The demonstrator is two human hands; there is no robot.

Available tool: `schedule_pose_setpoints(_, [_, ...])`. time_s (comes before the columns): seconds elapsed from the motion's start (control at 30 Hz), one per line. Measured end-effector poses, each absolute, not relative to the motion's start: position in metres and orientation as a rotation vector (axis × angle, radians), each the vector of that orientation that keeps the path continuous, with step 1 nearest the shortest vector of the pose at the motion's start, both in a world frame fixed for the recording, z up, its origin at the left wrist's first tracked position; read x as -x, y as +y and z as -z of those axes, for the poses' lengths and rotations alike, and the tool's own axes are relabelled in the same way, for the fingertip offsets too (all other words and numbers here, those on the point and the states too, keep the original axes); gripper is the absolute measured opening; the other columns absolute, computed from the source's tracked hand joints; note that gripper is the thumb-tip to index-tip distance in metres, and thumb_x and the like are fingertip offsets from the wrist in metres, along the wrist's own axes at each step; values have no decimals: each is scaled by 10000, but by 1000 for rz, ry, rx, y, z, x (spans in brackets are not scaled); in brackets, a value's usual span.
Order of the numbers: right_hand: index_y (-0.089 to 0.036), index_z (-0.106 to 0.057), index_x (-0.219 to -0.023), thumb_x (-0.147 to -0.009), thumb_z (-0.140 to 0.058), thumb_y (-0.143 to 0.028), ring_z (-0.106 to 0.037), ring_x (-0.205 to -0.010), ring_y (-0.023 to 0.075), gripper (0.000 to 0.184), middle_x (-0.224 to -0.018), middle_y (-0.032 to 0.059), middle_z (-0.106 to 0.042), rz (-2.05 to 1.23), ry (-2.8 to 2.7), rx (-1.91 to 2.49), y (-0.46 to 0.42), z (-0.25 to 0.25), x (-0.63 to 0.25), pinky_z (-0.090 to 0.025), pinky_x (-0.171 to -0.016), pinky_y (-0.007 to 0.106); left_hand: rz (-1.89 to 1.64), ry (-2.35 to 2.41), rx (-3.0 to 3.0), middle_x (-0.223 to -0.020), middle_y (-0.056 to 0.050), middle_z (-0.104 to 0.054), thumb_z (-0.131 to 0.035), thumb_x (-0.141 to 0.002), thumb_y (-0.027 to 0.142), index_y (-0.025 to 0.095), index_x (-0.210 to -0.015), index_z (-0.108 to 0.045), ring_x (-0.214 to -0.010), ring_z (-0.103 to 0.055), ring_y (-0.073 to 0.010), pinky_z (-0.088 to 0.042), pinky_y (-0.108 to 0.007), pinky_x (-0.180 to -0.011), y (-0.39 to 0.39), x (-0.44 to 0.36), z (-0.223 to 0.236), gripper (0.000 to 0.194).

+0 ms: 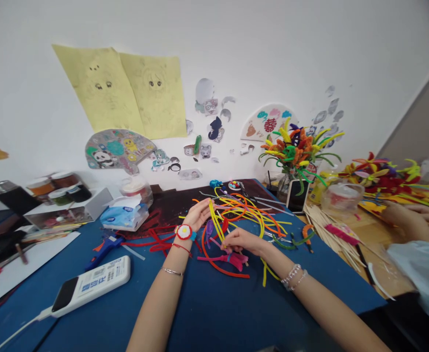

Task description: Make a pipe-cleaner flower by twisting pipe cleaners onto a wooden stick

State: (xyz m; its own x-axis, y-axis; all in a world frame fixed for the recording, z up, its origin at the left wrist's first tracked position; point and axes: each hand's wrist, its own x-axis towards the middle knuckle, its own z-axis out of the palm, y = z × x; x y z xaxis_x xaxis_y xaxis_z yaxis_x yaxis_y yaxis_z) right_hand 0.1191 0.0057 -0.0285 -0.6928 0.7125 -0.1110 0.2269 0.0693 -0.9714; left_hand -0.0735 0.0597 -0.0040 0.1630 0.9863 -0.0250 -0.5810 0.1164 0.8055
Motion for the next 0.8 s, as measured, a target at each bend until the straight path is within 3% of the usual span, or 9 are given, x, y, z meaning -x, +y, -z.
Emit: schedule_pose_setpoints(0.8, [-114,-693,-764,-708,-561,-405,-343,-405,28,324,-569,11,-583,-1698,-1938,923,5,27,-119,-209,-379,172,-1283,723,-723,-858,-88,-653,-603,-724,135,102,-873,-608,-753,-637,-121,-518,-210,-717,62,77,7,153])
